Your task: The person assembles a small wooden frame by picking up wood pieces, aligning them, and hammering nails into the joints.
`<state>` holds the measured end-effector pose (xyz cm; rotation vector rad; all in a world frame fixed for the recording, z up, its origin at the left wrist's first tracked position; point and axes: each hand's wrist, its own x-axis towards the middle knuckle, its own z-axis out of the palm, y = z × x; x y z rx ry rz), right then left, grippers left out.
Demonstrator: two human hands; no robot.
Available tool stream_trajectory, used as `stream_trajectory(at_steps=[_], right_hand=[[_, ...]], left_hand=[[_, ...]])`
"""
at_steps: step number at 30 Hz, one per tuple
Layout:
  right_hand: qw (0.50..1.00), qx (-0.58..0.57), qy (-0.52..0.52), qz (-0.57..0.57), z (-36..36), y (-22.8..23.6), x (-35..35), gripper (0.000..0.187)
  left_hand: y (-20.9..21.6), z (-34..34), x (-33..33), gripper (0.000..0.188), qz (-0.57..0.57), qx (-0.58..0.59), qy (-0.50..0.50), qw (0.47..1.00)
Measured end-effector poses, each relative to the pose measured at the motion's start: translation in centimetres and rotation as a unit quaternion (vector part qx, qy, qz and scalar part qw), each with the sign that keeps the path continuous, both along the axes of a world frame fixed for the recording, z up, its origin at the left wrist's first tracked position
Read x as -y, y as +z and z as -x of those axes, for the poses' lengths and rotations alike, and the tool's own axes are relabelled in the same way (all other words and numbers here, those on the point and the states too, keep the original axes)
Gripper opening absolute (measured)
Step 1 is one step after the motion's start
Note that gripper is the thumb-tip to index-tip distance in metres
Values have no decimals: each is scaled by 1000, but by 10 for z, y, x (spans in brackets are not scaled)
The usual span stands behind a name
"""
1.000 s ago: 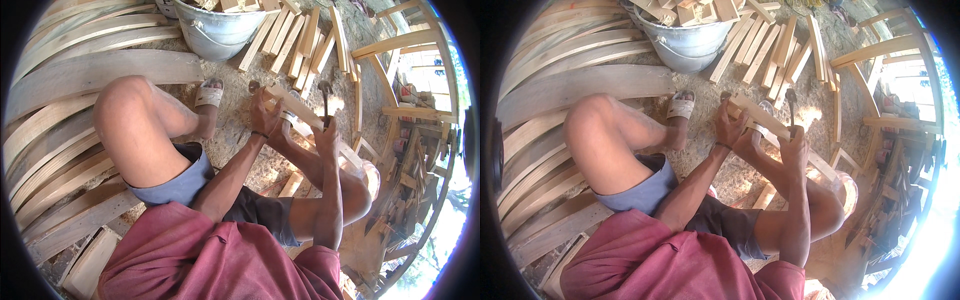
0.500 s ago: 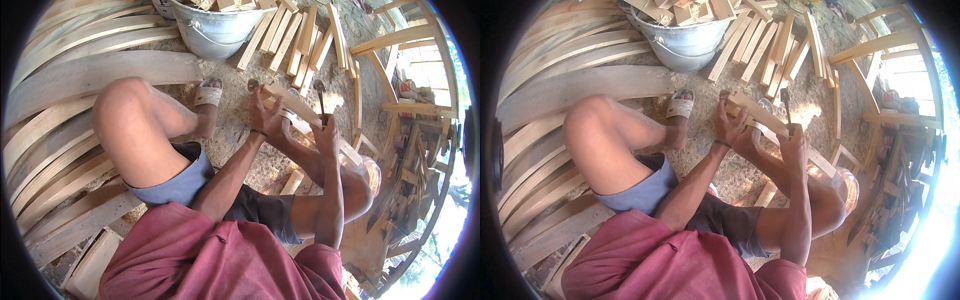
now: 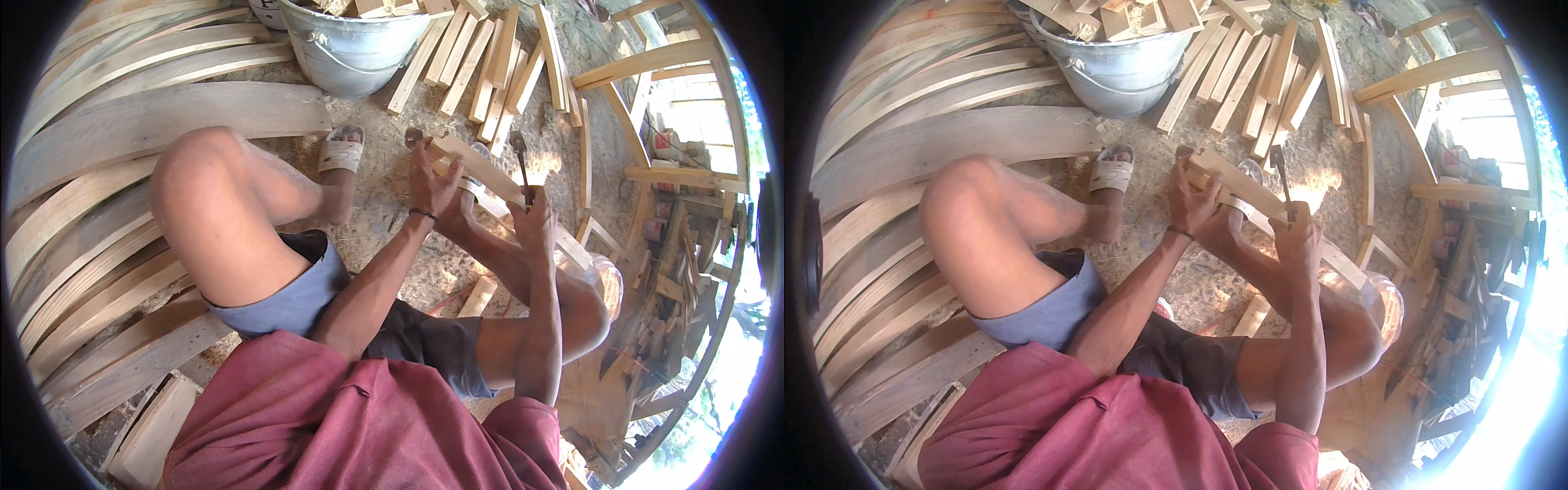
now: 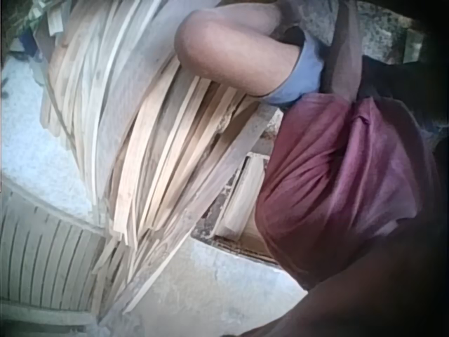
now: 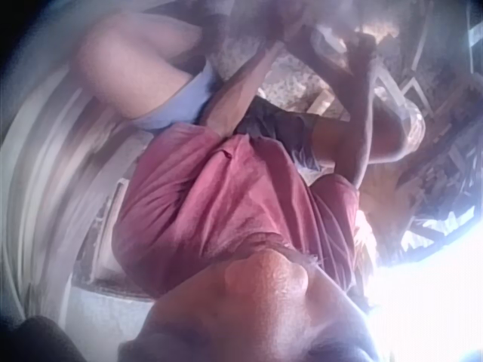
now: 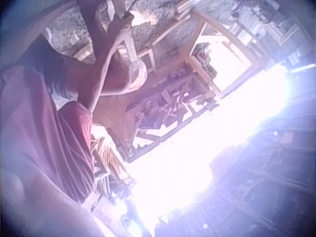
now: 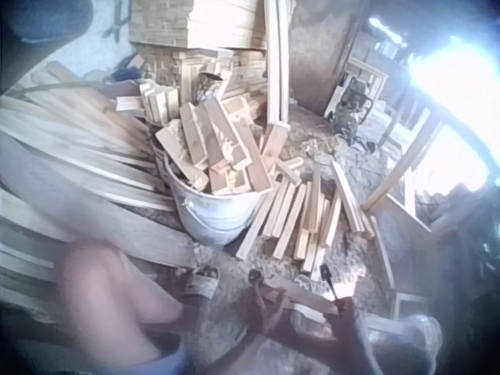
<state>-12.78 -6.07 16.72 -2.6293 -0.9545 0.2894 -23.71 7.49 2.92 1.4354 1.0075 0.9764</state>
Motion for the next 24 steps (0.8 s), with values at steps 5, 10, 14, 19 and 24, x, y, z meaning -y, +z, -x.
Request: stream_trajectory(at_steps=[5,10,14,19,24], right_hand=[[1000,11,23,-6,-1,-2,3,30],[1000,10,15,13,4,1,-2,29],[1000,-8,21,-8,2,0,4,30],[997,-26,34,-62,9,9,5,31],[978,-171,2,-121,47,41,-28,28]], left_hand=[[-2,-10,-4,79,88,-26,-4,996],[-25,-22,-15,71,81,22,-3,996],[-35,-24,-10,80,123,69,-17,990],[-43,-32,-11,74,172,153,-6,973],[-39,-35,-9,68,182,176,13,967]])
